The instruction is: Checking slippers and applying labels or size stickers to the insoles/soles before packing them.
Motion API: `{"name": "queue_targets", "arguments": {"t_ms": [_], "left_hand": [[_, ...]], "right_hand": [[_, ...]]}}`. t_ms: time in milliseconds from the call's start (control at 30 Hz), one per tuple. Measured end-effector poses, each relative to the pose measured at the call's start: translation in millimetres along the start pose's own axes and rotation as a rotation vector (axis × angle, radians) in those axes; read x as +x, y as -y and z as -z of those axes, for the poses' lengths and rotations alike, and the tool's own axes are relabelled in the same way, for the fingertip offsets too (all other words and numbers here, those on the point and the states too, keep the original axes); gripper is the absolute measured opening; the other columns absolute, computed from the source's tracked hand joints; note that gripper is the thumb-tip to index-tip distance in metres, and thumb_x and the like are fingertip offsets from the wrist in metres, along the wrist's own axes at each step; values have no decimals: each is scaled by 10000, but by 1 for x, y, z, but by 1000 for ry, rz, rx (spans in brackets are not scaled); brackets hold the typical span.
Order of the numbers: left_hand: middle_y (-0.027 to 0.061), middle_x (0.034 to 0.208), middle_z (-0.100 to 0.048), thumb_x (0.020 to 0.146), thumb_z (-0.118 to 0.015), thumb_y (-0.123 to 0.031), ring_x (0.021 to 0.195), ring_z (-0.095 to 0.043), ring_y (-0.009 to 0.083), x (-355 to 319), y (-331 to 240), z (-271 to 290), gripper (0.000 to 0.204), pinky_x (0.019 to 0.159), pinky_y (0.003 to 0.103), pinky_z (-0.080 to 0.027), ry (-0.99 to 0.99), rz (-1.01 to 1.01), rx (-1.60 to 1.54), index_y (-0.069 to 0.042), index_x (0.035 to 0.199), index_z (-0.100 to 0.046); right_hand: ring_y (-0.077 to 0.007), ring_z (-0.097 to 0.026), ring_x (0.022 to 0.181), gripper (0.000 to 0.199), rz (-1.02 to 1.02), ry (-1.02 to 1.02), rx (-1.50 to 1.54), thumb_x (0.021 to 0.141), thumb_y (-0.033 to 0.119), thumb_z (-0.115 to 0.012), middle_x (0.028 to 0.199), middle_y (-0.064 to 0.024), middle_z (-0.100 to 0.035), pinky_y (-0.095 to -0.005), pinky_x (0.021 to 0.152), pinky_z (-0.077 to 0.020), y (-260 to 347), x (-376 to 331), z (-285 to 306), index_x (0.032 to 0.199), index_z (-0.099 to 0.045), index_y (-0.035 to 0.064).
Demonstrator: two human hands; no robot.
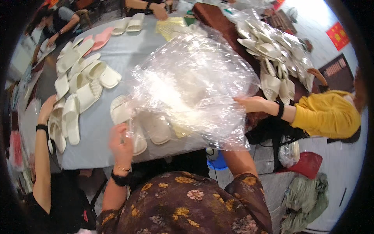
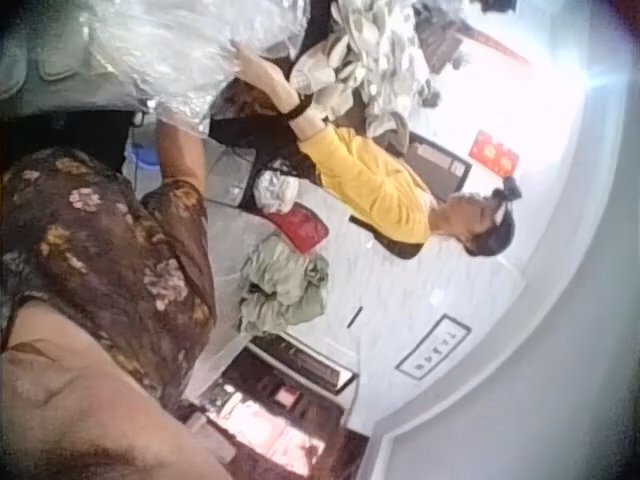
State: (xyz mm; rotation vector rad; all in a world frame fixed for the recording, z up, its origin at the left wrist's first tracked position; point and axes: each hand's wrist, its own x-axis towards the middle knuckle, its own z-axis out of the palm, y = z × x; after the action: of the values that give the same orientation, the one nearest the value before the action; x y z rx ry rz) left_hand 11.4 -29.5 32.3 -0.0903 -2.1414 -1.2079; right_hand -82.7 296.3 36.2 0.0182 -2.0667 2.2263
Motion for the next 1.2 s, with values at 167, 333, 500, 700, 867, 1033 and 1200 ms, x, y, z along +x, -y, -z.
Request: {"name": "queue_targets", "arguments": {"t_ms": [167,333,500,700,867,1033,1200], "left_hand": [[168,973,-614,801,-581,5,930,-597,326,60,-68,13,204,842,397,-480,-45,-134,-7,-14,998,-630],[201,1063,-605,820,-658,-85,989,-602,339,111,-143,-49,274,830,376,-480,515,-194,-409,17,1070,-613],[193,916,-685,952,-496,-538,910,-631,336,140,-155,-96,595,855,354,-477,1149,-52,-345,21,947,-699],[132,973,-699,951,-456,-601,935,-629,216,157,-144,-95,677,898,311,-464,1409,268,-431,22,852,-701],[158,965,-675,901,-637,-451,880,-625,181,161,-152,-88,475,766,319,-503,1058,126,183,19,838,-661],[150,930,-653,829,-723,-377,852,-647,201,167,-160,-66,465,714,310,-504,735,-84,63,34,1015,-612],[271,1034,-657,796,-656,-645,996,-660,315,201,-164,-36,833,867,346,-511,787,330,-20,110,1138,-566]], "right_hand": [[-233,-585,900,253,-2,-33,339,882,195,-537,1050,-126,-587,-355,814,-491,23,-15,11,1046,-588,10],[-233,-584,914,282,-9,-13,500,904,232,-510,1062,-121,-590,-357,830,-489,30,-20,-3,1071,-581,16],[-233,-584,927,314,-2,22,576,926,269,-484,1074,-116,-593,-359,846,-488,45,-17,-14,1097,-574,22],[-233,-584,944,353,-5,111,620,952,314,-452,1089,-110,-596,-361,865,-487,62,1,-39,1127,-565,29],[-233,-584,958,386,-21,211,607,974,351,-426,1101,-105,-598,-363,881,-485,81,18,-73,1152,-558,35],[-233,-583,972,420,-103,286,532,995,388,-400,1113,-101,-601,-365,897,-484,100,21,-99,1177,-551,41],[-235,-590,962,505,-353,369,584,1007,489,-341,1107,-108,-606,-376,893,-491,117,52,-131,1168,-559,62]]}}
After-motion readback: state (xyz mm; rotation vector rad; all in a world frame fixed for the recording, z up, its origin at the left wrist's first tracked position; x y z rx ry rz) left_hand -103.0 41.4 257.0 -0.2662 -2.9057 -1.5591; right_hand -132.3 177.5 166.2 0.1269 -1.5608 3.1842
